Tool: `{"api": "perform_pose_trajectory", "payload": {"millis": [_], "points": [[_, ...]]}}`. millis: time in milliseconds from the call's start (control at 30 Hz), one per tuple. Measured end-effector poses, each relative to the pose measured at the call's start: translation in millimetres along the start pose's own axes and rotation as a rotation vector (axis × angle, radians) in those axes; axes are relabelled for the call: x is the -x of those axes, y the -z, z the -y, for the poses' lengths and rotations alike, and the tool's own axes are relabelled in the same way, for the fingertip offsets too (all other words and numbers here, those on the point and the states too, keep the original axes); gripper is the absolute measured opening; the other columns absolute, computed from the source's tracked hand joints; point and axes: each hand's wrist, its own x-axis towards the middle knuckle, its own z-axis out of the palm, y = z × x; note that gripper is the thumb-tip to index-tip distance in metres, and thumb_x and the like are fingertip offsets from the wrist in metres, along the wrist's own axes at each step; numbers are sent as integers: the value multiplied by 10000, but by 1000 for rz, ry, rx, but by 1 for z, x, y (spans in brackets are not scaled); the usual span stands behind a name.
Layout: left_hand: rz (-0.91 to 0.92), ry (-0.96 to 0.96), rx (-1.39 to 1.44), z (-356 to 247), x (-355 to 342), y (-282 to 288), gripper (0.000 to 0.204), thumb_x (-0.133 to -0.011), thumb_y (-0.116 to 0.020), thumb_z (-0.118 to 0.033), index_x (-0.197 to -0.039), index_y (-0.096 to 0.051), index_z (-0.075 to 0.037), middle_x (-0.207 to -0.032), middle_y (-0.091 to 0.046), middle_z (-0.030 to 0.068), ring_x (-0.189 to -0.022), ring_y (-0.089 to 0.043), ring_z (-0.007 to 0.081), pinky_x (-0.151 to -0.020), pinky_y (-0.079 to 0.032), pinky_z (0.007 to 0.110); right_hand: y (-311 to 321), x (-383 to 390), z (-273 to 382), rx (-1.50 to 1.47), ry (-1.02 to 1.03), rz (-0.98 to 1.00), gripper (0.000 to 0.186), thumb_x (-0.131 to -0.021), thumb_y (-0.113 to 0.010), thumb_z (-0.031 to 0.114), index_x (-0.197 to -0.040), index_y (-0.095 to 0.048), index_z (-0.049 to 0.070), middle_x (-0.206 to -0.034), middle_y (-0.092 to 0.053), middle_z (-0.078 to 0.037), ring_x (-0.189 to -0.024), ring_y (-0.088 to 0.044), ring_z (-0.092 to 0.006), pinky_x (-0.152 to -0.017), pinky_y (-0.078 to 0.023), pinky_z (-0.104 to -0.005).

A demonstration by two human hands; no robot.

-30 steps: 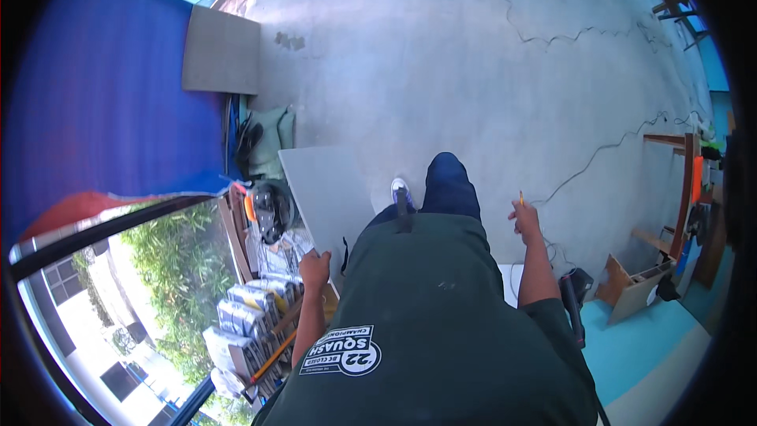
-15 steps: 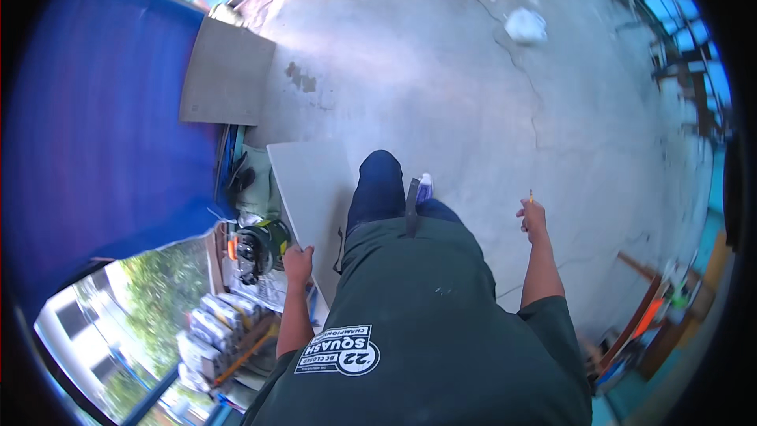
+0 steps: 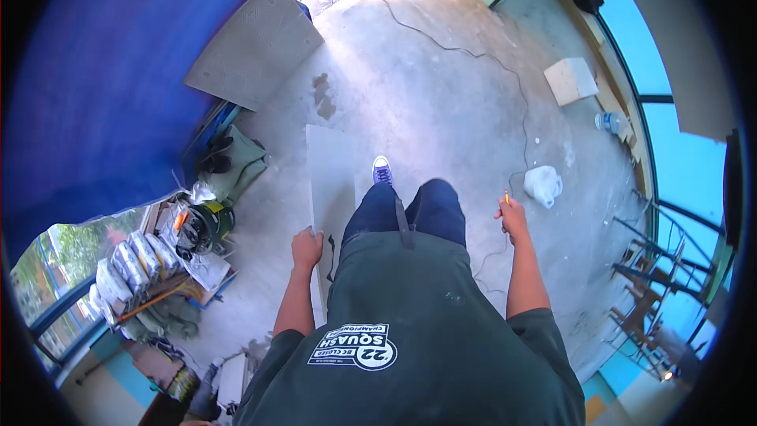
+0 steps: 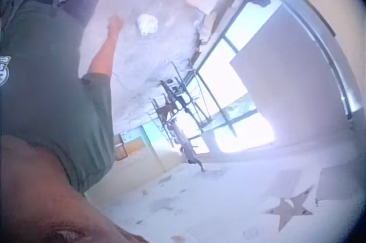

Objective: The person marks a tile with a pencil, carries it to an outdoor concrete surface, and uses an angle grinder to cut along the marked line.

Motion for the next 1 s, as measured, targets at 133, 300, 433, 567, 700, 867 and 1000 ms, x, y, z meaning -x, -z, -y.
{"api": "perform_pose_trajectory", "payload": {"millis": [133,300,433,567,700,867,1000], "points": [[12,153,117,-83,-62,4,319,-896,-621,-297,-1000,-714,-10,-885,-701,269,-855,-671,478,-801,-532,559,26,-94,112,107,13,71,325,-999,-544,375,-1006,-640,65,-680,-612,-25,-464,-443,-116,-429,-362,-310],[-29,256,119,-174,-148,20,295,-914,-623,-280,-1029,-715,-25,-868,-701,265,-840,-677,467,-783,-539,549,56,-239,187,370,155,184,329,-988,-576,359,-1034,-651,42,-664,-607,-41,-437,-430,-100,-401,-351,-285],[-73,327,209,-224,-239,11,298,-926,-628,-284,-1038,-713,-21,-854,-698,261,-824,-670,466,-762,-539,537,65,-344,251,416,22,274,321,-986,-574,349,-1030,-653,41,-662,-615,-49,-434,-440,-111,-399,-348,-292],[-86,368,193,-253,-318,-13,307,-922,-634,-286,-1036,-712,-12,-852,-701,250,-833,-666,469,-758,-536,517,66,-421,298,468,2,296,323,-993,-536,357,-919,-619,53,-667,-624,-51,-471,-482,-125,-438,-369,-330],[-95,462,286,-289,-398,-20,320,-917,-637,-292,-1020,-717,0,-871,-712,243,-857,-673,456,-773,-529,493,56,-483,318,481,-39,326,287,-989,-555,334,-959,-633,59,-655,-615,-42,-448,-460,-113,-414,-357,-306],[-112,520,348,-317,-484,-38,335,-911,-639,-304,-1010,-723,5,-899,-719,245,-874,-684,441,-789,-524,488,35,-529,324,494,-23,399,252,-993,-562,301,-1023,-653,68,-665,-621,-38,-429,-432,-92,-398,-342,-275],[-128,568,406,-330,-525,-57,358,-901,-648,-318,-1009,-727,15,-911,-725,240,-872,-693,422,-800,-525,469,24,-551,329,497,-55,439,272,-987,-561,288,-1070,-671,54,-671,-629,-39,-506,-473,-97,-485,-366,-291]]}}
